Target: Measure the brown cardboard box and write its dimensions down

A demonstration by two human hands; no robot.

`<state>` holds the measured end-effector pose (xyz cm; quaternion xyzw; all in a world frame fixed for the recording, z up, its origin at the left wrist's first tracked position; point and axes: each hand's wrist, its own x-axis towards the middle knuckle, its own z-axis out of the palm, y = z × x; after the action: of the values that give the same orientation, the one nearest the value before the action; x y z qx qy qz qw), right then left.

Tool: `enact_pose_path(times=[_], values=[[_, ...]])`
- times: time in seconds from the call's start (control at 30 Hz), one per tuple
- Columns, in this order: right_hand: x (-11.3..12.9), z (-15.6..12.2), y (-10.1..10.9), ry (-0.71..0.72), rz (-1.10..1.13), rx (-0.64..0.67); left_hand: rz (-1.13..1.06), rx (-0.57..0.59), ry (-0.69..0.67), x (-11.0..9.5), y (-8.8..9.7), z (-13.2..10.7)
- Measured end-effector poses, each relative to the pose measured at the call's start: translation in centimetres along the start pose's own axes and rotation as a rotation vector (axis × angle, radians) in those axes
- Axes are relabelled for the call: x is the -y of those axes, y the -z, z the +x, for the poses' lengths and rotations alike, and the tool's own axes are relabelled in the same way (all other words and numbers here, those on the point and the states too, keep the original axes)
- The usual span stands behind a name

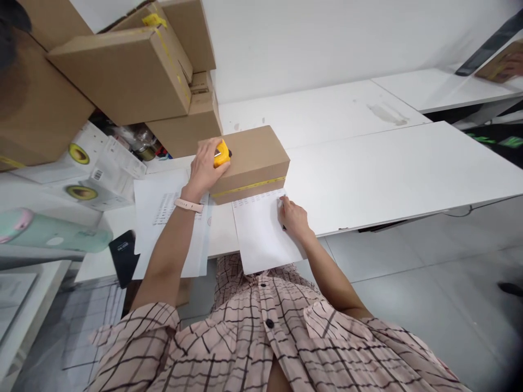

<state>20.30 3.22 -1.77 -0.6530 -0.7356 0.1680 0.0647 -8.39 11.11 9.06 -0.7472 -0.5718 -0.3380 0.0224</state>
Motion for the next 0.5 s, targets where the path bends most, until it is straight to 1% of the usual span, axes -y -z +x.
enact_pose_path(times=[0.03, 0.07, 0.1, 0.13, 0.2, 0.23, 0.27, 0.3, 0.33, 0.4, 0.43, 0.5], values=[[-0.3, 0.0, 0.0, 0.011, 0.034, -0.012, 0.006, -0.004, -0.022, 0.4, -0.5, 0.0], [-0.7, -0.1, -0.1, 0.023, 0.096, -0.034, 0.019, -0.042, -0.054, 0.6, -0.8, -0.2], [-1.2, -0.2, -0.3, 0.035, 0.195, -0.061, 0.035, -0.114, -0.095, 0.5, -1.1, -0.8], [-1.8, -0.5, -0.6, 0.043, 0.328, -0.086, 0.049, -0.207, -0.141, 0.2, -1.3, -1.7], [-3.0, -1.1, -1.2, 0.071, 0.646, -0.111, 0.051, -0.381, -0.233, -1.1, -1.8, -4.4], [-3.5, -1.4, -1.5, 0.096, 0.792, -0.115, 0.029, -0.422, -0.264, -1.8, -2.3, -6.0], [-4.0, -1.7, -1.8, 0.124, 0.913, -0.120, 0.005, -0.409, -0.284, -2.4, -2.9, -7.8], [-4.4, -1.9, -2.1, 0.155, 1.002, -0.131, -0.015, -0.354, -0.291, -3.0, -3.6, -9.5], [-4.7, -2.1, -2.3, 0.180, 1.064, -0.144, -0.027, -0.280, -0.259, -3.3, -4.4, -11.2], [-4.8, -2.1, -2.8, 0.191, 1.132, -0.177, -0.018, -0.107, -0.126, -3.5, -6.0, -13.8], [-4.7, -2.1, -2.9, 0.182, 1.148, -0.191, -0.007, -0.026, -0.053, -3.3, -6.6, -14.6], [-4.4, -1.9, -3.1, 0.161, 1.144, -0.204, 0.018, 0.109, 0.055, -2.6, -7.5, -15.5]])
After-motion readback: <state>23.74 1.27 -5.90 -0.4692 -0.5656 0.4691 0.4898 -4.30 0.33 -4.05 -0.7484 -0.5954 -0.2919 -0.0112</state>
